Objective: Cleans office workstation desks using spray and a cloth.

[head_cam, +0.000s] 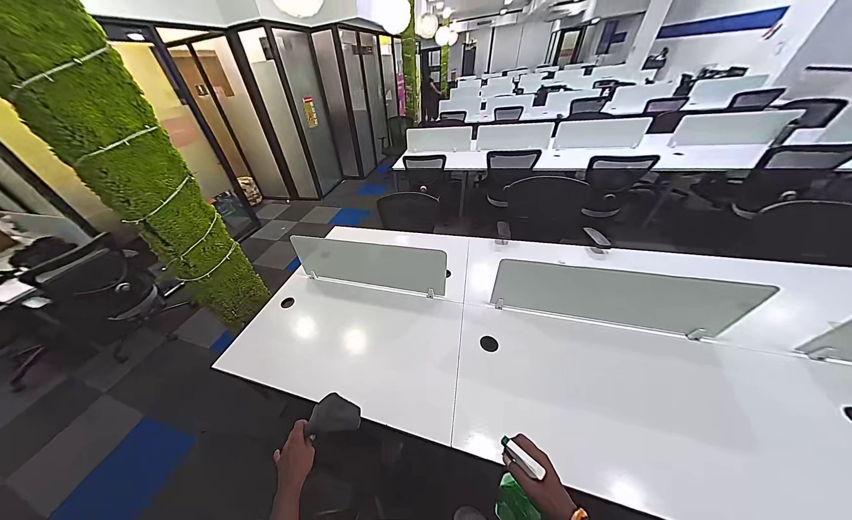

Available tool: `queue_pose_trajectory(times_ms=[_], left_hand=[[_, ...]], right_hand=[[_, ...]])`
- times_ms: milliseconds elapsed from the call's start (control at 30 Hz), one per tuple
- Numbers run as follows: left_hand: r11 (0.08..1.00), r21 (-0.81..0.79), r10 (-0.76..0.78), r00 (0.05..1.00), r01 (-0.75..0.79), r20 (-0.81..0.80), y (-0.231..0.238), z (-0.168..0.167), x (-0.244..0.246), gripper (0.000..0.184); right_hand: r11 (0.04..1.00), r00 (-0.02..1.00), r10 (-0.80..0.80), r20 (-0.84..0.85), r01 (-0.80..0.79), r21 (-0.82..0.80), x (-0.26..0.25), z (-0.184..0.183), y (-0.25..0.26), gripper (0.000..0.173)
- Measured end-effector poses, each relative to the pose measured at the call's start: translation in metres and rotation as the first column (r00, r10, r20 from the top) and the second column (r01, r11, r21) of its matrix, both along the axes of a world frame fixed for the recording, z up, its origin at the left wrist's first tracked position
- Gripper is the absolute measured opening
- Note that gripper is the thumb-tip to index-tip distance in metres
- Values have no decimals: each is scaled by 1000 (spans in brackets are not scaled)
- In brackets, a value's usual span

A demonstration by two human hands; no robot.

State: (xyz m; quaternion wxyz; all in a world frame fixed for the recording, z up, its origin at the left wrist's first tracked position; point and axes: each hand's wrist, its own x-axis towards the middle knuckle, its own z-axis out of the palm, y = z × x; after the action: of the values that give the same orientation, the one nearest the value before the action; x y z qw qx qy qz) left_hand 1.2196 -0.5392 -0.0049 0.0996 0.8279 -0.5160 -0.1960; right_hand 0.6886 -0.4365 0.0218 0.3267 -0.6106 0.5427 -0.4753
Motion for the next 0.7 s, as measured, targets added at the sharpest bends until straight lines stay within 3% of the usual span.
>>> queue_pose_trajectory(times_ms=[233,500,700], left_hand=[[983,160,92,996,-88,-19,33,-29,41,43],[957,118,273,960,-264,-65,56,-28,53,47],[942,139,317,947,-307,-54,86,-28,63,51]], right_hand=[[999,997,-48,-64,48,-9,15,5,34,22],[995,995,-63,-73,57,-83,34,19,38,21],[998,999,-2,-32,1,-57,31,13,37,29]])
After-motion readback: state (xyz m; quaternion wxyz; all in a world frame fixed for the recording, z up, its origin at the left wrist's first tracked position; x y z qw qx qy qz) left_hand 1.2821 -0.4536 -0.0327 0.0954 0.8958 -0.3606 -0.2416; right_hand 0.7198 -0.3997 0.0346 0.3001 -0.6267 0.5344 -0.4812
